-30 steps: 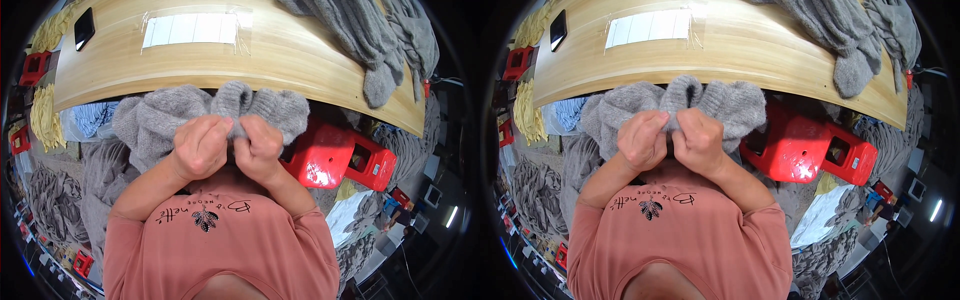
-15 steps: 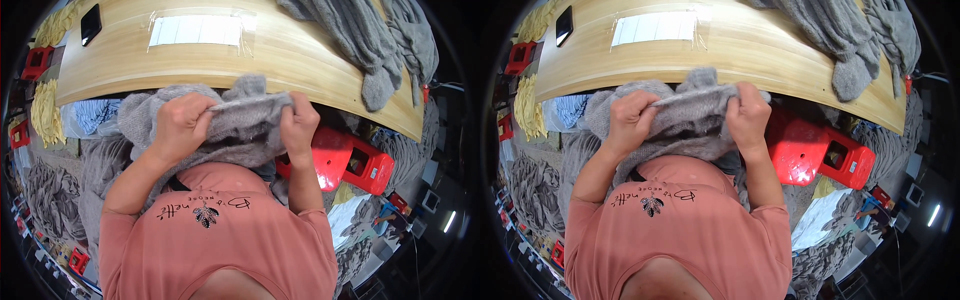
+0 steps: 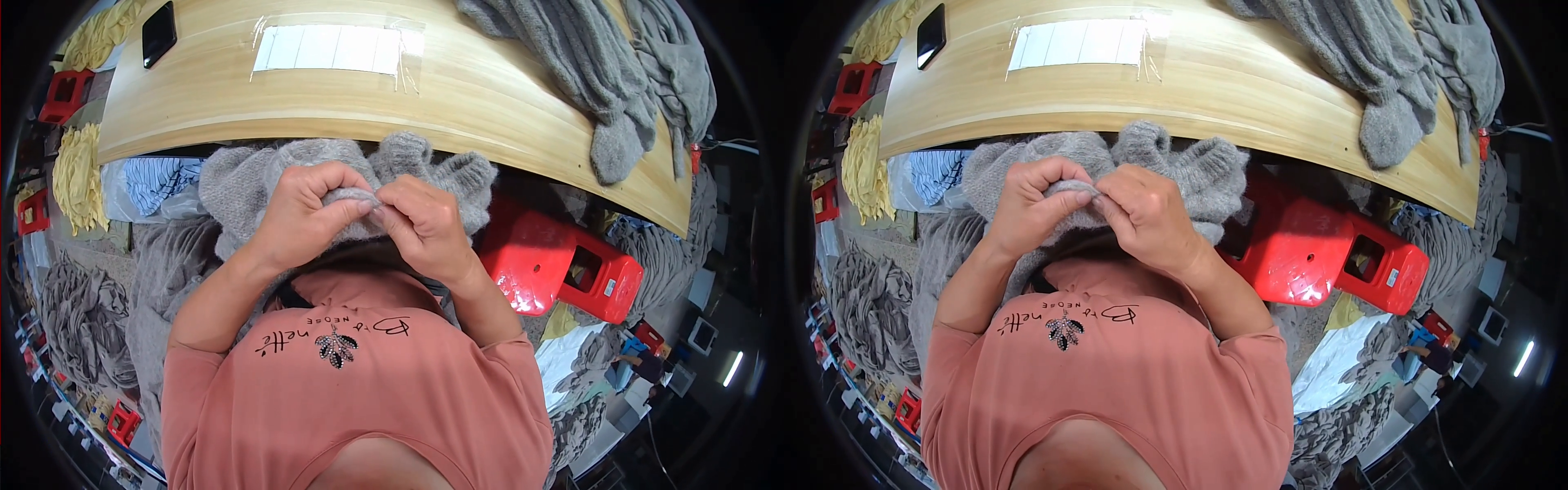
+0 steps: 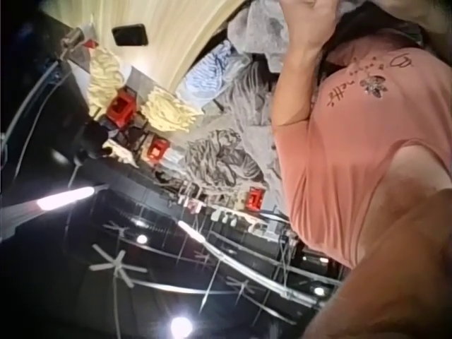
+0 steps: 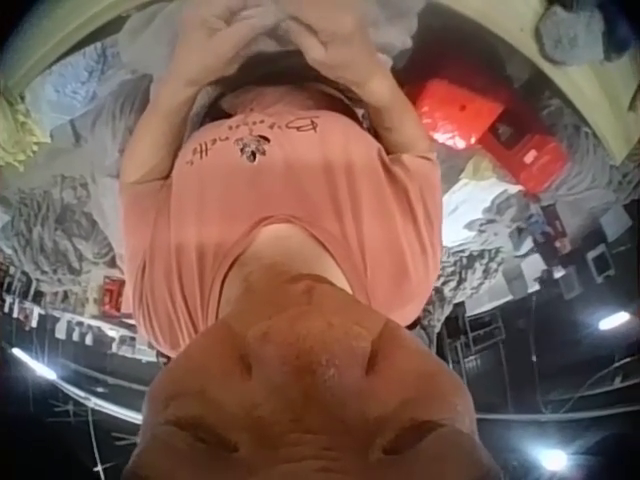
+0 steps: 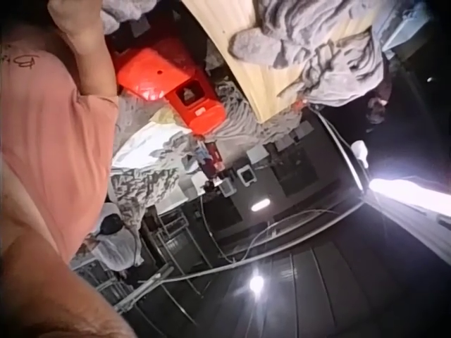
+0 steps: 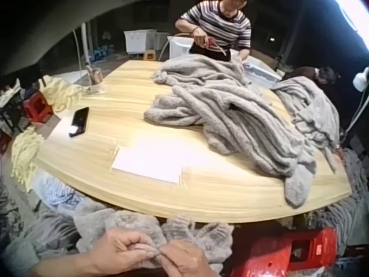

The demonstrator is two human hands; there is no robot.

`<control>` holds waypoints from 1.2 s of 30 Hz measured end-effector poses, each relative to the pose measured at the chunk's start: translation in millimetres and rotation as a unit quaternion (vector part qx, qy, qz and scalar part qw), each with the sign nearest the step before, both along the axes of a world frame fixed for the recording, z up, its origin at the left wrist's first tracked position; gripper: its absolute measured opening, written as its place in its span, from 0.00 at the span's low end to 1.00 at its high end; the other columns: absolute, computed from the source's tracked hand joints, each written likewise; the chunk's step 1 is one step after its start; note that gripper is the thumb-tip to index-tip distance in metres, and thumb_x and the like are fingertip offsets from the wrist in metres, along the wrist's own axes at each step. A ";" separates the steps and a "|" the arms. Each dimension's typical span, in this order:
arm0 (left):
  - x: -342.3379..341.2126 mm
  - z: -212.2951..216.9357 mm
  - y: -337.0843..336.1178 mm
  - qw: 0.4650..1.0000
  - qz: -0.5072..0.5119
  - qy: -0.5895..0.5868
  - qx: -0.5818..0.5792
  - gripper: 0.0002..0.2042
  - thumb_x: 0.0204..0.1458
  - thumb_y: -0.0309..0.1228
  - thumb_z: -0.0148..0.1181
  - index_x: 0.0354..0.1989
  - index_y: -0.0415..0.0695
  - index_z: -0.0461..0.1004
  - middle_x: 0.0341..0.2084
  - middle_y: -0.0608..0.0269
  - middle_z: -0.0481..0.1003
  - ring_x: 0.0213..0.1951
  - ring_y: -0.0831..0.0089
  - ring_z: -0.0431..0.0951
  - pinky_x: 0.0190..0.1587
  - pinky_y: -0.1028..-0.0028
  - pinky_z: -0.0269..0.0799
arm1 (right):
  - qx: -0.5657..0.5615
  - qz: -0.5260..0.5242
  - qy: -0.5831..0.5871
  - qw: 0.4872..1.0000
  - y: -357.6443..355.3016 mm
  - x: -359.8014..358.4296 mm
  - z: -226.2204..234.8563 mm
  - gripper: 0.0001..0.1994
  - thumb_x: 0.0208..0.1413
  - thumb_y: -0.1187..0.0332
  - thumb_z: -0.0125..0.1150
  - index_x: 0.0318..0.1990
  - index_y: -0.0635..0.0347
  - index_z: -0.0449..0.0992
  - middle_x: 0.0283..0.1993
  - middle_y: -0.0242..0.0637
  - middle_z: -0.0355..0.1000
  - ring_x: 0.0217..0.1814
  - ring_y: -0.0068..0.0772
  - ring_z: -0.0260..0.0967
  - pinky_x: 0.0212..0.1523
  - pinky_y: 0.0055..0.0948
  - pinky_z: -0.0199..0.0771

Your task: Inspecting a knitted grey garment for quality control and removing loose threads.

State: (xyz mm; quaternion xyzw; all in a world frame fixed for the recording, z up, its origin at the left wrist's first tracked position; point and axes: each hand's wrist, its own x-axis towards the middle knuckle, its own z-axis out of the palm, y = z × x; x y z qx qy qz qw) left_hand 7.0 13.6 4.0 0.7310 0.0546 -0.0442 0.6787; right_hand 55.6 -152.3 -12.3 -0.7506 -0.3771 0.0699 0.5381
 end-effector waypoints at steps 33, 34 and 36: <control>29.2 -2.4 13.0 0.918 0.143 0.132 -0.346 0.04 0.48 0.23 0.53 0.29 0.35 0.73 0.24 0.60 0.75 0.25 0.76 0.75 0.29 0.78 0.71 | -0.096 -0.253 -0.244 0.931 -60.2 -46.1 -58.9 0.16 0.36 0.85 0.52 0.39 0.71 0.66 0.34 0.49 0.67 0.31 0.49 0.67 0.32 0.36 0.69; 28.3 -3.9 15.8 0.917 0.145 0.131 -0.347 0.04 0.48 0.23 0.53 0.29 0.35 0.73 0.24 0.60 0.75 0.25 0.76 0.75 0.29 0.78 0.71 | -0.070 -0.247 -0.256 0.932 -60.5 -44.9 -60.3 0.16 0.38 0.85 0.52 0.39 0.72 0.67 0.35 0.49 0.67 0.30 0.47 0.68 0.32 0.34 0.70; 26.7 -7.0 19.9 0.904 0.170 0.135 -0.369 0.04 0.48 0.23 0.53 0.29 0.35 0.73 0.24 0.59 0.75 0.25 0.74 0.76 0.30 0.76 0.72 | -0.041 -0.227 -0.170 0.958 -58.4 -47.4 -57.6 0.14 0.43 0.84 0.49 0.41 0.71 0.67 0.35 0.46 0.68 0.30 0.36 0.69 0.32 0.26 0.70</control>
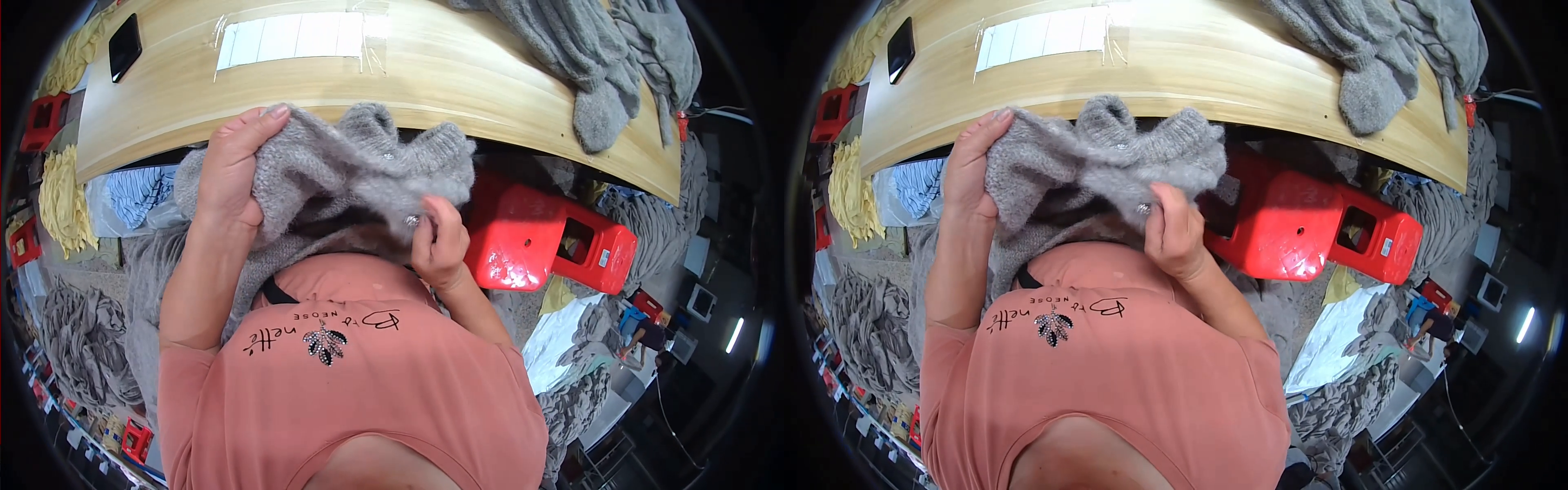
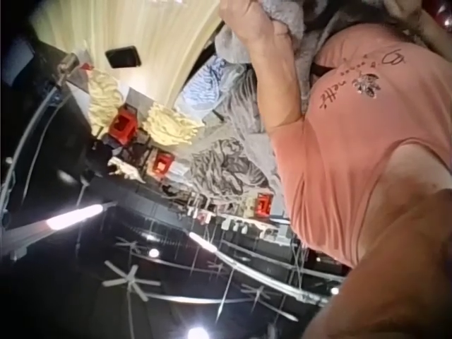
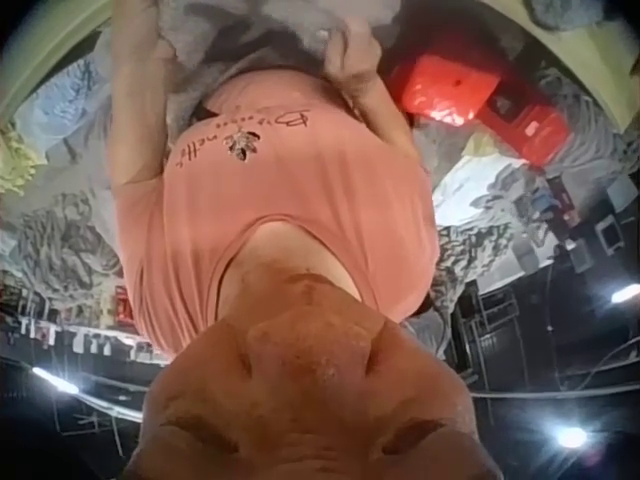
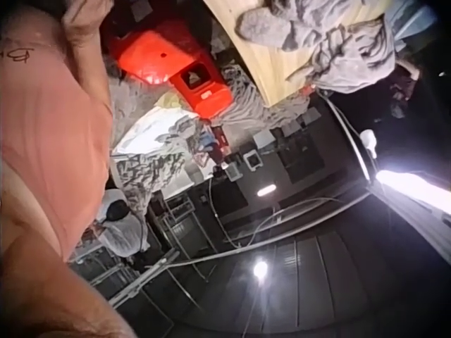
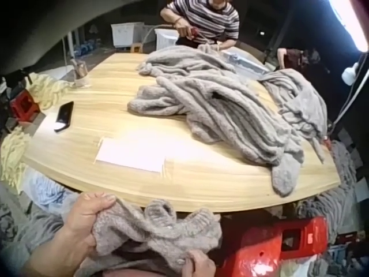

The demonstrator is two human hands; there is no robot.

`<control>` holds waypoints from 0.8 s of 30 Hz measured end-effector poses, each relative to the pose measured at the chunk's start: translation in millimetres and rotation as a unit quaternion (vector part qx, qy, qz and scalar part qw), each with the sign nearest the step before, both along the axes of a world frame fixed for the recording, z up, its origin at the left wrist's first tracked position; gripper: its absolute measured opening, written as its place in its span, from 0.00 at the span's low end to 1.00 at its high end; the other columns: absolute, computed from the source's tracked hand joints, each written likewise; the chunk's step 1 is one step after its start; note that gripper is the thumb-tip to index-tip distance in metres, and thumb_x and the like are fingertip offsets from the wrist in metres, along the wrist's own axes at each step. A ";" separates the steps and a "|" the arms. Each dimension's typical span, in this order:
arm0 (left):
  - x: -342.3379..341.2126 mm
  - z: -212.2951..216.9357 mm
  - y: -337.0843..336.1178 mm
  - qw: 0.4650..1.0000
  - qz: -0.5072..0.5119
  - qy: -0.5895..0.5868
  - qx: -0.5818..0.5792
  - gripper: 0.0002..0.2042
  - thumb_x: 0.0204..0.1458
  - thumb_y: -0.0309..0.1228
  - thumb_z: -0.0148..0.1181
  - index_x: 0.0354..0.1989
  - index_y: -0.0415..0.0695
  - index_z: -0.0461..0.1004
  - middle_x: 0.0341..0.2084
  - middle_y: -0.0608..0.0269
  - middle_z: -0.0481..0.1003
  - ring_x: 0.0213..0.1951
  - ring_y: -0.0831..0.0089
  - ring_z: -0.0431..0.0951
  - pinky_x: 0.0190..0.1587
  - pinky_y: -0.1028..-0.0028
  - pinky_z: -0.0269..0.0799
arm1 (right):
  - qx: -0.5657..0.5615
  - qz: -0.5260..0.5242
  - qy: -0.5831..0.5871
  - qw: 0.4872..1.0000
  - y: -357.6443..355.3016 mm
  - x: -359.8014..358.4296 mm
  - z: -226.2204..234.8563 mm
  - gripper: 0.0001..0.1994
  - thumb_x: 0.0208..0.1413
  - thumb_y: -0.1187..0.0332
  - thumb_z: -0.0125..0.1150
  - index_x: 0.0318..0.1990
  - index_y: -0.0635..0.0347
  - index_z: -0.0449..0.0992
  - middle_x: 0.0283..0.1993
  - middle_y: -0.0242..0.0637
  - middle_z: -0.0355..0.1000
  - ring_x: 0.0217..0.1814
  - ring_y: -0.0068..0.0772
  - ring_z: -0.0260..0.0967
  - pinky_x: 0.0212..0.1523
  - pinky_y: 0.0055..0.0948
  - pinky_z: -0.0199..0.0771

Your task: Inspecting a knitted grey garment for quality control and removing loose threads.

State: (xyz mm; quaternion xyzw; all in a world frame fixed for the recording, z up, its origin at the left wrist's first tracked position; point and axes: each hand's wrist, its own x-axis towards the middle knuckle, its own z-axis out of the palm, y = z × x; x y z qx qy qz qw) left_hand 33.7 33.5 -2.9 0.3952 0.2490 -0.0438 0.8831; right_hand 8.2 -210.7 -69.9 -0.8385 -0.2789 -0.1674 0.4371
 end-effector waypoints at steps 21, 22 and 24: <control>1.1 -10.4 16.9 0.984 0.132 0.043 -0.108 0.06 0.49 0.27 0.53 0.31 0.37 0.72 0.28 0.54 0.75 0.30 0.62 0.76 0.38 0.62 0.74 | -0.067 0.015 -0.186 0.980 21.9 26.3 26.1 0.16 0.35 0.78 0.61 0.37 0.65 0.68 0.33 0.43 0.68 0.28 0.40 0.67 0.27 0.30 0.67; 1.7 -9.8 15.5 0.984 0.132 0.043 -0.108 0.06 0.49 0.27 0.53 0.31 0.37 0.72 0.28 0.54 0.75 0.30 0.62 0.76 0.38 0.62 0.74 | -0.067 0.016 -0.186 0.980 26.6 21.3 26.5 0.16 0.35 0.78 0.61 0.37 0.65 0.68 0.33 0.43 0.68 0.28 0.40 0.67 0.27 0.30 0.67; 2.8 -6.3 10.9 0.985 0.119 0.023 -0.119 0.05 0.49 0.27 0.54 0.31 0.37 0.72 0.28 0.54 0.75 0.30 0.63 0.76 0.38 0.63 0.74 | -0.028 0.047 -0.179 0.982 37.3 7.0 27.4 0.17 0.36 0.74 0.65 0.37 0.63 0.68 0.32 0.42 0.66 0.28 0.40 0.65 0.27 0.31 0.65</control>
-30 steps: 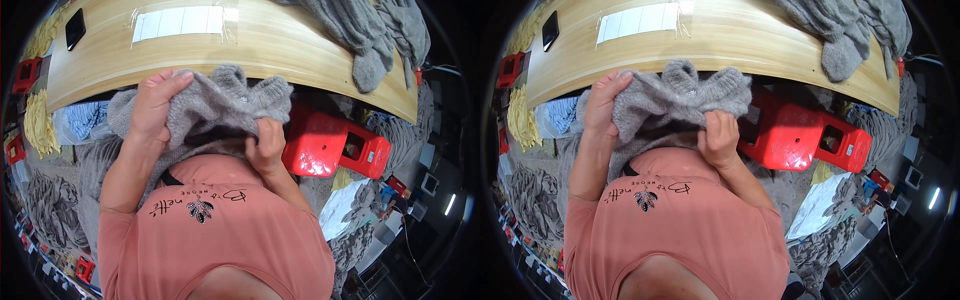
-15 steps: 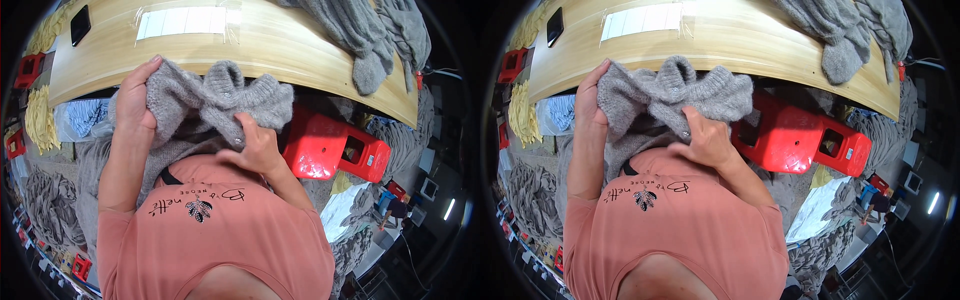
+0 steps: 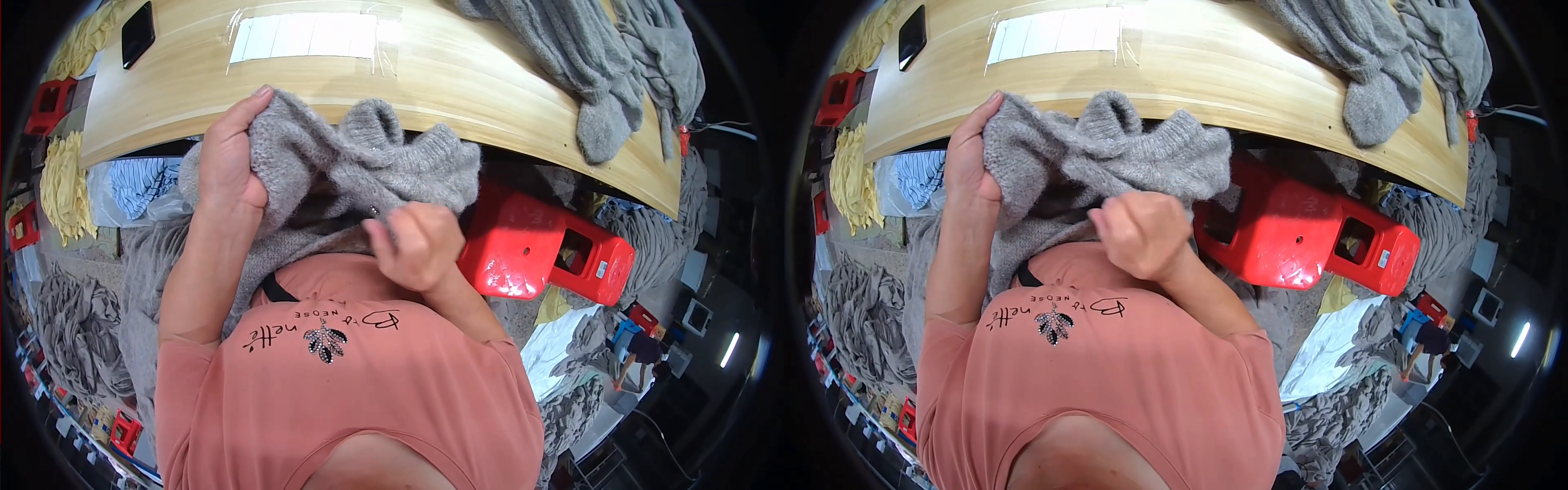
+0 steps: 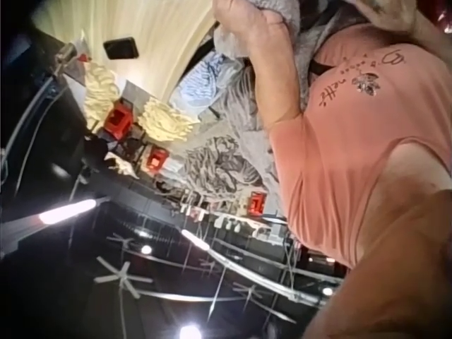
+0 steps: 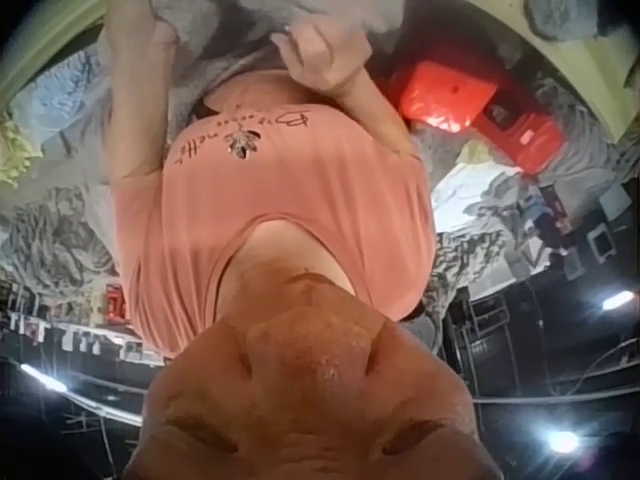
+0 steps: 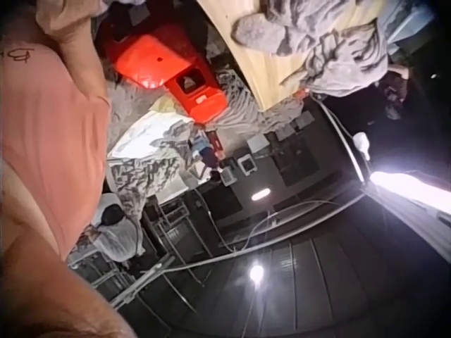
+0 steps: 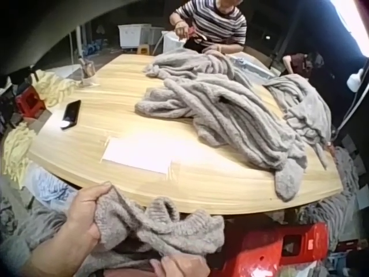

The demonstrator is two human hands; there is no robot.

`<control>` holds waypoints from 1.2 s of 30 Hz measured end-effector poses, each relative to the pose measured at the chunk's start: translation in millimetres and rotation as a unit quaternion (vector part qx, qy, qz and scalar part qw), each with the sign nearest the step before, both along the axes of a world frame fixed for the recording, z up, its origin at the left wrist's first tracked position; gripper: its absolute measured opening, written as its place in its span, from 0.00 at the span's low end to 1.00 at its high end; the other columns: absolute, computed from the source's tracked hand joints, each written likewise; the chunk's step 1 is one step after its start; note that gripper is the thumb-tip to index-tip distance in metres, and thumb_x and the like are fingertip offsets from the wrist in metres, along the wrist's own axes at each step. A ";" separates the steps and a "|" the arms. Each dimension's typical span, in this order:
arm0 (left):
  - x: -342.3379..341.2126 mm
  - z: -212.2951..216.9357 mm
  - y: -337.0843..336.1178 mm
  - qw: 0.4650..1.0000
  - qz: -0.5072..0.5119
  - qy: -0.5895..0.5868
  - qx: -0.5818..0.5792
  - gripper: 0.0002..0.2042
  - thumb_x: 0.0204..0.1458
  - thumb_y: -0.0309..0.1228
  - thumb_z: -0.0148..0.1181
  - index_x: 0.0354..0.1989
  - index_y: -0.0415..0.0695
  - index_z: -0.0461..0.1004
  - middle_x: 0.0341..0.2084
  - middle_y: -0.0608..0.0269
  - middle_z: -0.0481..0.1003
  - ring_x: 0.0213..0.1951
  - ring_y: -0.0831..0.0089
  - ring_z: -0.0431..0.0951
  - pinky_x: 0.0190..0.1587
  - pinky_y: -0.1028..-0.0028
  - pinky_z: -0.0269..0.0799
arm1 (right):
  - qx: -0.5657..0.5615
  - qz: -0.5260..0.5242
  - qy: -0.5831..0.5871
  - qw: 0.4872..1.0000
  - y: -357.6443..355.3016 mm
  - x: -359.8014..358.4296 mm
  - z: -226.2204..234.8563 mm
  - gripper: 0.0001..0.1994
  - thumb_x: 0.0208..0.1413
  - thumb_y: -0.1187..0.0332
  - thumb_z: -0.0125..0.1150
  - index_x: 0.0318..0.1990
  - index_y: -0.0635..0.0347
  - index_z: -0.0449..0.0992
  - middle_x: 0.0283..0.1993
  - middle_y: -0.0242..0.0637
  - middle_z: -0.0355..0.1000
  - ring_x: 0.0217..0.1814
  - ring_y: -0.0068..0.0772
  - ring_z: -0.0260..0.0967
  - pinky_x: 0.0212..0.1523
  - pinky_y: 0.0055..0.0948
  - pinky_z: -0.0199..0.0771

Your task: Inspecting a knitted grey garment for quality control and removing loose threads.

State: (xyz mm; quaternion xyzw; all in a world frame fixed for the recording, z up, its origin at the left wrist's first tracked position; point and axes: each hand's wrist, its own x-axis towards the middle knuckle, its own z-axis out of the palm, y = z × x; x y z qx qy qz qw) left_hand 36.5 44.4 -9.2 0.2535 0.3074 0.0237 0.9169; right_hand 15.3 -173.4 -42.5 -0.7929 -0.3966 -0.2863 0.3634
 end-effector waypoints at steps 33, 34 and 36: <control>-5.2 18.5 -1.4 0.987 -0.088 -0.072 0.110 0.05 0.47 0.23 0.53 0.31 0.34 0.72 0.25 0.58 0.75 0.26 0.75 0.76 0.33 0.78 0.72 | -0.121 -0.048 0.178 0.975 -34.6 14.3 15.7 0.18 0.40 0.83 0.47 0.43 0.69 0.65 0.33 0.49 0.68 0.29 0.50 0.68 0.29 0.32 0.70; -5.4 18.5 -1.2 0.987 -0.087 -0.073 0.110 0.05 0.47 0.23 0.53 0.31 0.34 0.72 0.25 0.58 0.75 0.26 0.75 0.76 0.33 0.78 0.72 | -0.121 -0.048 0.177 0.976 -34.8 16.3 14.4 0.18 0.40 0.83 0.47 0.43 0.69 0.65 0.33 0.49 0.68 0.29 0.50 0.68 0.29 0.32 0.70; -6.1 19.0 -1.1 0.990 -0.068 -0.061 0.108 0.05 0.47 0.22 0.53 0.30 0.34 0.72 0.25 0.59 0.75 0.26 0.75 0.76 0.32 0.78 0.72 | -0.039 -0.074 0.233 0.969 -37.6 20.6 12.5 0.15 0.46 0.81 0.46 0.45 0.69 0.63 0.35 0.48 0.68 0.33 0.45 0.69 0.35 0.28 0.69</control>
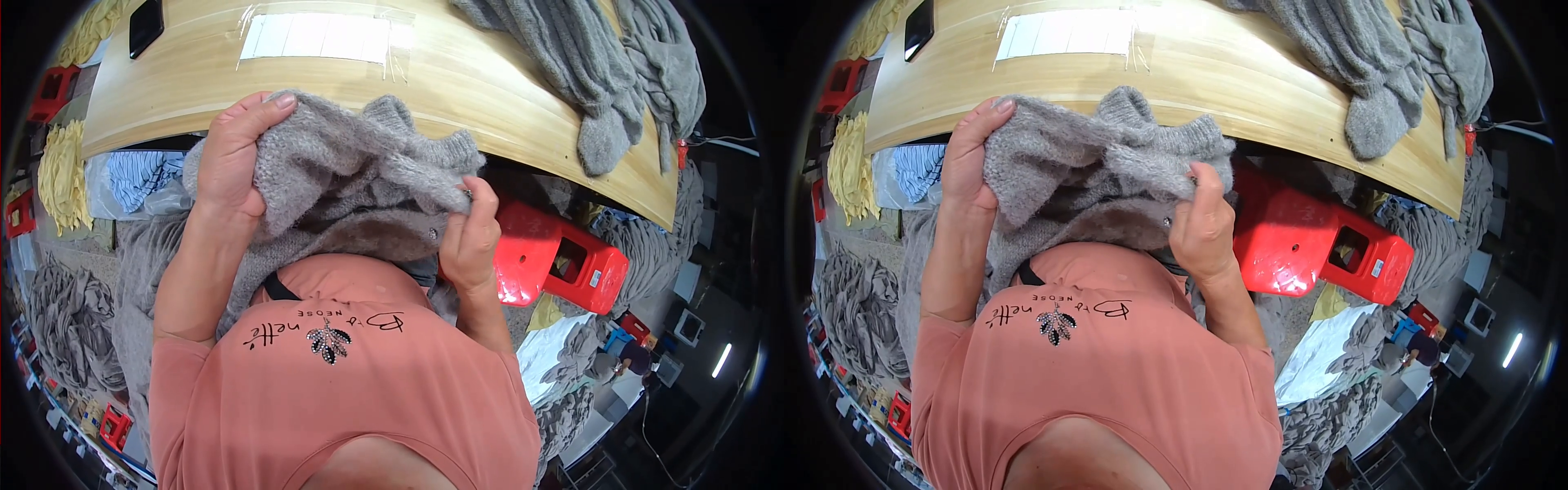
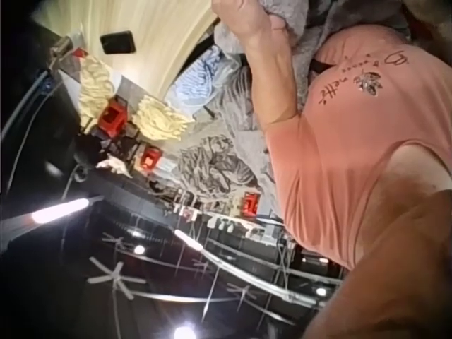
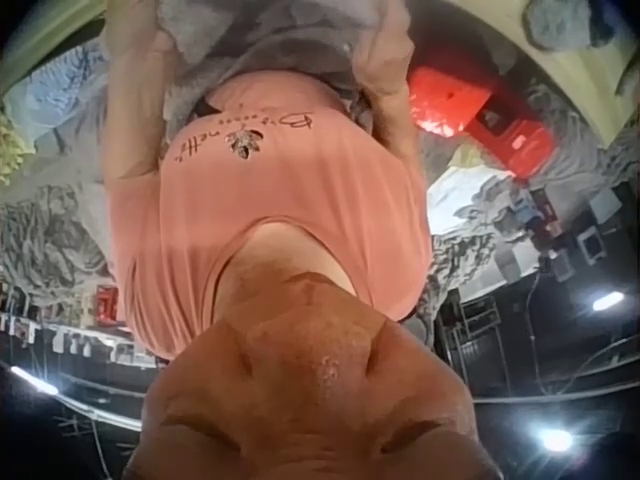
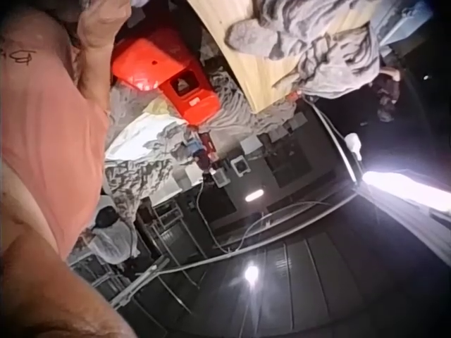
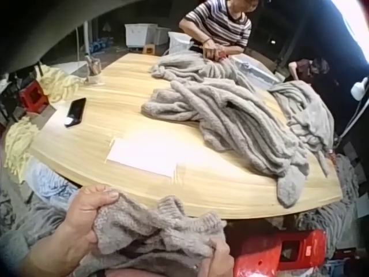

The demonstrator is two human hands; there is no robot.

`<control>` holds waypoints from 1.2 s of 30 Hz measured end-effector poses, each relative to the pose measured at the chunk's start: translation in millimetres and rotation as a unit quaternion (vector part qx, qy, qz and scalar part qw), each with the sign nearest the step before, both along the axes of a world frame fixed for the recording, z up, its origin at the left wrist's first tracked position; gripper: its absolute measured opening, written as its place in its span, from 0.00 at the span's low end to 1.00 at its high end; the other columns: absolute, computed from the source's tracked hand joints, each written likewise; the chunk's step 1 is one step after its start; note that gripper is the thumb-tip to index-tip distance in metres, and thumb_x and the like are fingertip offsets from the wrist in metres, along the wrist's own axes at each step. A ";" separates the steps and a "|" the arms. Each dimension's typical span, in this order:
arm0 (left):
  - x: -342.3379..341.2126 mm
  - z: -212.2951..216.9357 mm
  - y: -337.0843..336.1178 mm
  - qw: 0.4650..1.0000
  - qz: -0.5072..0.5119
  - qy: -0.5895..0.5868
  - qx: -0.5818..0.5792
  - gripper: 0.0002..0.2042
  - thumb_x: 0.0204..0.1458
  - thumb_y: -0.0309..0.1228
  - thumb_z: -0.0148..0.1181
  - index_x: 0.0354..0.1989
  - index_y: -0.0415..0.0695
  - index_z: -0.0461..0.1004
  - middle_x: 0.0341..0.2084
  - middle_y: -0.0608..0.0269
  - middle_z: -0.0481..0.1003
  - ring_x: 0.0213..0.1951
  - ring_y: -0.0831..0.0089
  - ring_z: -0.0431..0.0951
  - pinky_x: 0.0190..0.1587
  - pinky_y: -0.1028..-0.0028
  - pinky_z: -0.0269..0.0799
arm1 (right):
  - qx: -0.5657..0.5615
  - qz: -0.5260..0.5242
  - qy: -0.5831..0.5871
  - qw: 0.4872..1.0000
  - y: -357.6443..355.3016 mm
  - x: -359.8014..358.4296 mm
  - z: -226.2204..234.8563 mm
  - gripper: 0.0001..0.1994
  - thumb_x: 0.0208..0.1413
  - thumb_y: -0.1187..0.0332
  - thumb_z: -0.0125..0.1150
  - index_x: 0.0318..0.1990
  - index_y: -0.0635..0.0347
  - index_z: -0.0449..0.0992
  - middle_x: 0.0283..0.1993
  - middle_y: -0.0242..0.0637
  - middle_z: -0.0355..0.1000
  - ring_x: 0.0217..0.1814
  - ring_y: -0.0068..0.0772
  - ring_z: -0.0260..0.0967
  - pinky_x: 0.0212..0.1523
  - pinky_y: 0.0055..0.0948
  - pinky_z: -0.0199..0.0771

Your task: Inspecting a knitted grey garment for quality control and removing loose threads.

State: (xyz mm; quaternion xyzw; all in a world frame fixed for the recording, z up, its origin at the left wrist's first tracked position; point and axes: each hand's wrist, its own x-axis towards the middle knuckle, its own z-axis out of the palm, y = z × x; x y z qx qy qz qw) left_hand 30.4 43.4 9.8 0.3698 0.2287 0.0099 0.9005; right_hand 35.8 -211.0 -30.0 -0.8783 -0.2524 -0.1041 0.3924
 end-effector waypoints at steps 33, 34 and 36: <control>-10.0 -11.2 -36.3 0.936 -0.293 -0.070 0.180 0.02 0.45 0.22 0.57 0.26 0.36 0.73 0.19 0.73 0.68 0.23 0.89 0.62 0.24 0.84 0.58 | 0.029 0.173 -0.230 0.957 42.0 12.2 19.6 0.11 0.32 0.83 0.58 0.29 0.65 0.71 0.27 0.39 0.67 0.22 0.34 0.63 0.21 0.27 0.63; -9.9 -12.7 -35.8 0.934 -0.282 -0.084 0.201 0.02 0.44 0.21 0.58 0.26 0.36 0.73 0.19 0.73 0.69 0.23 0.89 0.62 0.24 0.84 0.58 | 0.048 0.179 -0.182 0.966 43.2 12.9 18.4 0.10 0.33 0.83 0.57 0.29 0.66 0.71 0.27 0.40 0.67 0.22 0.35 0.63 0.22 0.28 0.64; -10.5 -16.0 -35.9 0.931 -0.272 -0.097 0.223 0.03 0.43 0.21 0.59 0.27 0.36 0.73 0.20 0.73 0.69 0.24 0.89 0.62 0.24 0.84 0.59 | 0.067 0.185 -0.133 0.971 46.3 16.1 17.0 0.09 0.34 0.83 0.57 0.28 0.66 0.71 0.27 0.40 0.67 0.23 0.36 0.64 0.23 0.29 0.65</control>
